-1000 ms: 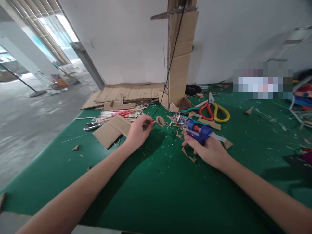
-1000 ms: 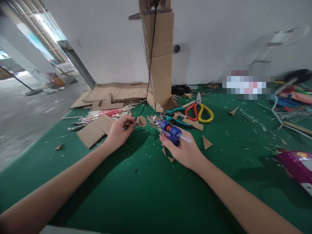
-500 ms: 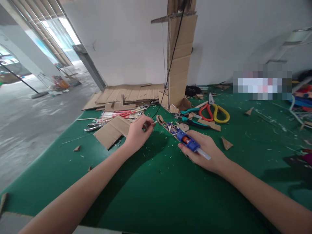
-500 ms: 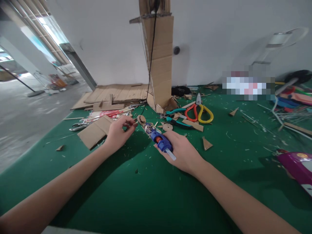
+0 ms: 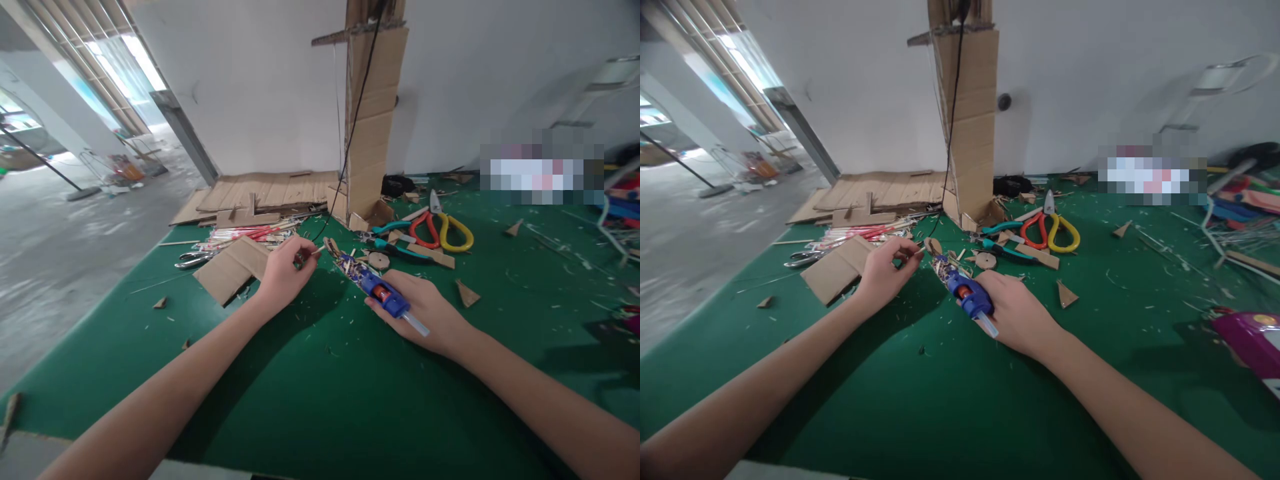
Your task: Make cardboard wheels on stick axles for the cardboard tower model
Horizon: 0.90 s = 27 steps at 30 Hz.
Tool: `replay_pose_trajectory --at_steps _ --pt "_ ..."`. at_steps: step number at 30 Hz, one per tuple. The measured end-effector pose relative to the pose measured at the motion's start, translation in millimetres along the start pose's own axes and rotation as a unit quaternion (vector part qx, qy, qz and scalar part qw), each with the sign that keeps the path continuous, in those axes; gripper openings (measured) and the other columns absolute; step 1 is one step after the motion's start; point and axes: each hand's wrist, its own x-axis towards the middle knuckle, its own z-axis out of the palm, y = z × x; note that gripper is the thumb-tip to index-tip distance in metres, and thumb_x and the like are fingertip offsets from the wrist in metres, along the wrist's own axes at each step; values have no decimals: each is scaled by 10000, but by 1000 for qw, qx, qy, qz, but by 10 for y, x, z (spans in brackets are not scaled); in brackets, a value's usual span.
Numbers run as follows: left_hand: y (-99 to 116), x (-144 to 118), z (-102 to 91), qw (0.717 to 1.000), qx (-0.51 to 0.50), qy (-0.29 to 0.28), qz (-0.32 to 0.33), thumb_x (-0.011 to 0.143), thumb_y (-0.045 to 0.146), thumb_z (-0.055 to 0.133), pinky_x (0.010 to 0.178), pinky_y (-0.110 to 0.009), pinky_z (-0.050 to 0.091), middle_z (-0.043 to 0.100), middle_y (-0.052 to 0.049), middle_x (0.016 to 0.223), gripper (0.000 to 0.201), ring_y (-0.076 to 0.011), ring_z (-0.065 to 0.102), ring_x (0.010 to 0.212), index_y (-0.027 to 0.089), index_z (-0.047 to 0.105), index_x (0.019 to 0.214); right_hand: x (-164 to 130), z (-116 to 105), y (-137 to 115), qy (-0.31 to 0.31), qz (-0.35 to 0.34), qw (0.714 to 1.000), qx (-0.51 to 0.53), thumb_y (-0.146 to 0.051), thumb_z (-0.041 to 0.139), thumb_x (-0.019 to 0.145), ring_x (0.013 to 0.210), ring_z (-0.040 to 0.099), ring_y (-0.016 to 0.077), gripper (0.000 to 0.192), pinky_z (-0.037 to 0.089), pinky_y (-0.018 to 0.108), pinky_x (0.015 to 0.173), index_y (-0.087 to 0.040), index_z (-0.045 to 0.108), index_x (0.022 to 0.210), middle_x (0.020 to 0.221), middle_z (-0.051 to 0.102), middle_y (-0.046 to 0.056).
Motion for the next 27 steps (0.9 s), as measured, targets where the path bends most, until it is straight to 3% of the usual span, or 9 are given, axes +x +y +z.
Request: replay_pose_trajectory --at_steps 27 --pt "-14 -2 -2 1000 1 1 -21 786 199 558 577 -220 452 585 12 704 19 -97 522 598 187 570 775 -14 -30 -9 -39 25 999 -10 -252 539 784 605 522 162 94 349 252 531 -199 463 770 702 544 17"
